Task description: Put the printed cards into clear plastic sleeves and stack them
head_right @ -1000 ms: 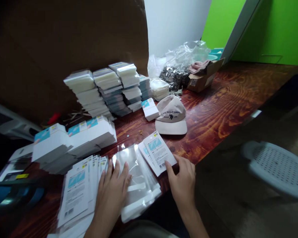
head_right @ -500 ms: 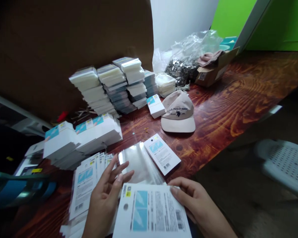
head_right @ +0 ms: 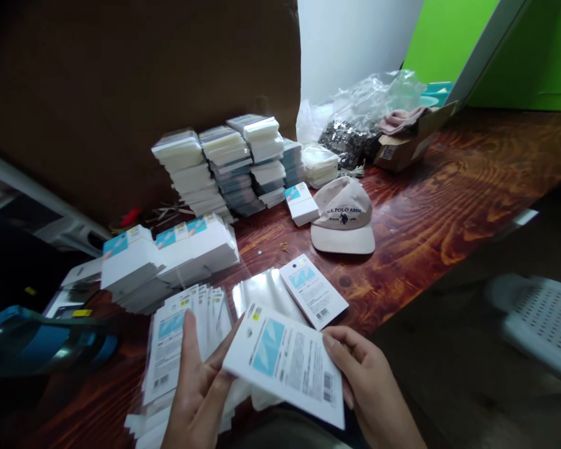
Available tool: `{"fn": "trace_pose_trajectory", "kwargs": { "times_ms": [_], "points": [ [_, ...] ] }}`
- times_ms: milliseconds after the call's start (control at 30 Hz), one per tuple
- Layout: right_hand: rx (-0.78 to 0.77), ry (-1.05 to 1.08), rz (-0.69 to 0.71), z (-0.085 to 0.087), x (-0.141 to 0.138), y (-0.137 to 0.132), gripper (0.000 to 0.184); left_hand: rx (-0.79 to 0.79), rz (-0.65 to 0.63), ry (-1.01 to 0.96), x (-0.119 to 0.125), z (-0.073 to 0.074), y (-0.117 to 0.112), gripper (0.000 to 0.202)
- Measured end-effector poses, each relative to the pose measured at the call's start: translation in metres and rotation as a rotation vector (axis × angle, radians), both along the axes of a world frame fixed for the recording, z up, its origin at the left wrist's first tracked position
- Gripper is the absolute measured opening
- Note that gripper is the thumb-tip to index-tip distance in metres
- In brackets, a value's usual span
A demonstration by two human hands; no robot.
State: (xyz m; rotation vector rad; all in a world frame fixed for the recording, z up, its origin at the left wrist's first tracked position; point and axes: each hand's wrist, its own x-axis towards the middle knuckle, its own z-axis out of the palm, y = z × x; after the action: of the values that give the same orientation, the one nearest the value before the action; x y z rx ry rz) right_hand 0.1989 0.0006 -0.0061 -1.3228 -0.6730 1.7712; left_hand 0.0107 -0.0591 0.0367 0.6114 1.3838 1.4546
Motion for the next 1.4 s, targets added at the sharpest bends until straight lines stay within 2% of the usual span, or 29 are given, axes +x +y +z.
{"fn": "trace_pose_trajectory", "kwargs": {
  "times_ms": [133,233,400,500,600,767,867,967,1033,1200,1300,1400],
  "points": [
    [-0.068,0.047,0.162,0.005,0.014,0.001,0.029,0.014,-0.008,-0.105,-0.008,-0.002,-0.001,0.089],
    [-0.034,-0.031,0.157,0.012,0.017,0.003,0.031,-0.024,-0.035,-0.277,-0.011,0.0,-0.003,0.084],
    [0.019,-0.123,-0.019,0.014,0.003,0.003,0.034,-0.025,-0.034,-0.492,-0.006,-0.001,-0.009,0.087],
    [0.041,-0.115,-0.125,0.006,-0.006,-0.002,0.035,-0.012,-0.033,-0.512,-0.005,-0.007,-0.013,0.09],
    [0.042,-0.083,-0.175,-0.001,-0.01,-0.006,0.035,-0.008,-0.057,-0.477,-0.01,-0.015,-0.017,0.085],
    [0.048,-0.068,-0.231,0.003,-0.015,-0.008,0.033,0.075,-0.213,-0.369,-0.012,-0.017,-0.02,0.06],
    [0.073,-0.096,-0.295,0.007,-0.02,-0.009,0.033,0.18,-0.31,-0.386,-0.004,-0.011,-0.016,0.059],
    [0.103,-0.159,-0.35,0.009,-0.024,-0.012,0.036,0.244,-0.339,-0.437,0.001,-0.008,-0.01,0.059],
    [0.13,-0.197,-0.367,0.009,-0.025,-0.014,0.037,0.208,-0.287,-0.427,-0.002,-0.007,-0.004,0.054],
    [0.24,-0.282,-0.271,0.008,-0.025,-0.019,0.029,-0.046,0.048,-0.427,-0.017,-0.003,0.014,0.042],
    [0.263,-0.338,-0.279,0.009,-0.026,-0.02,0.03,-0.067,0.177,-0.401,-0.018,0.0,0.021,0.032],
    [0.284,-0.392,-0.368,0.011,-0.029,-0.021,0.032,-0.057,0.213,-0.377,-0.009,0.0,0.02,0.031]
  ]
}}
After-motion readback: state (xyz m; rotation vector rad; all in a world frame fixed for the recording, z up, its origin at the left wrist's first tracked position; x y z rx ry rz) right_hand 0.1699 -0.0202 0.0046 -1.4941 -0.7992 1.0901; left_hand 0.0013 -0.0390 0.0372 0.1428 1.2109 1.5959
